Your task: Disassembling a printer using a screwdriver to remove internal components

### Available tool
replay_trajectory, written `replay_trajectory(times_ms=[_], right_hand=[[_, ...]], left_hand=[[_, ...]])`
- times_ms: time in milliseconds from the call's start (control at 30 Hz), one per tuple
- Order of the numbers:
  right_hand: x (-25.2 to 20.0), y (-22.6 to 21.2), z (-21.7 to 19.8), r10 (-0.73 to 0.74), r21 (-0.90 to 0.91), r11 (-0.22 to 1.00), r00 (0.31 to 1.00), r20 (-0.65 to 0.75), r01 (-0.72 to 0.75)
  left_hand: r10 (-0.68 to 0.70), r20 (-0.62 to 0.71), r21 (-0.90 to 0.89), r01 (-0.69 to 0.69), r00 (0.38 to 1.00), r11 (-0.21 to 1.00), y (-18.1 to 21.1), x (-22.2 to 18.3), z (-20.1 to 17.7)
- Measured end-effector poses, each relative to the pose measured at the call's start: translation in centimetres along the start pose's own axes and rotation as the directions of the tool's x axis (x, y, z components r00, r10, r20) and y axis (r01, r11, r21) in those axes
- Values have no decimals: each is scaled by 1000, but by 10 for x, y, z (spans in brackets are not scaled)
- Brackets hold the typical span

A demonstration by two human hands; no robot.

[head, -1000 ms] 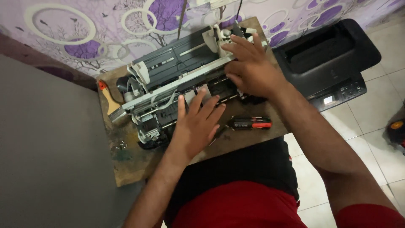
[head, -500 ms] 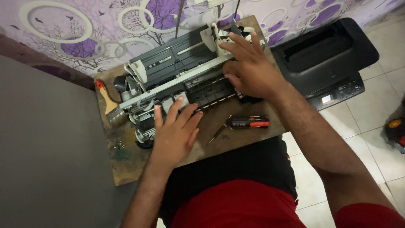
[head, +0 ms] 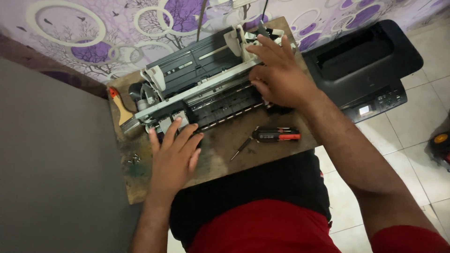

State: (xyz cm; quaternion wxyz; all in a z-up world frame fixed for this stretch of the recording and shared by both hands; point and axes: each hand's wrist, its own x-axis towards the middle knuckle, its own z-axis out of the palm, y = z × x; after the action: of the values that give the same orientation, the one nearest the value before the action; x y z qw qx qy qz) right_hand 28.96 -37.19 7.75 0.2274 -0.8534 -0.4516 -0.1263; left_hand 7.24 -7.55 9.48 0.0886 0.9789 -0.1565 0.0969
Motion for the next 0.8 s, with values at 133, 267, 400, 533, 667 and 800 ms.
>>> replay_trajectory(times_ms=[133,267,400,533,667,800], right_hand=[[0,1,4,-12,-42,999,1000,-28,11],[0,-5,2,-4,-90,996,1000,-8,3],[2,-51,-38,116,-171,981,986,117,-95],[10,-86,-62,247,-172,962,944,220,-212],[-14,-95,-50,262,-115,963,942,209,-243],[-57,-105,-10,99,-152,984,993,64,-88]], left_hand=[[-26,9,-4,26,1000,1000,-6,-5,-1],[-45,0,11,45,999,999,-15,-12,3],[-37,-34,-5,37,999,999,-12,-12,-3],[-37,-30,-10,37,999,999,-9,-16,-4],[-85,-128,-63,77,988,995,-10,-27,-4],[-138,-245,-137,106,960,985,-15,-37,-2]])
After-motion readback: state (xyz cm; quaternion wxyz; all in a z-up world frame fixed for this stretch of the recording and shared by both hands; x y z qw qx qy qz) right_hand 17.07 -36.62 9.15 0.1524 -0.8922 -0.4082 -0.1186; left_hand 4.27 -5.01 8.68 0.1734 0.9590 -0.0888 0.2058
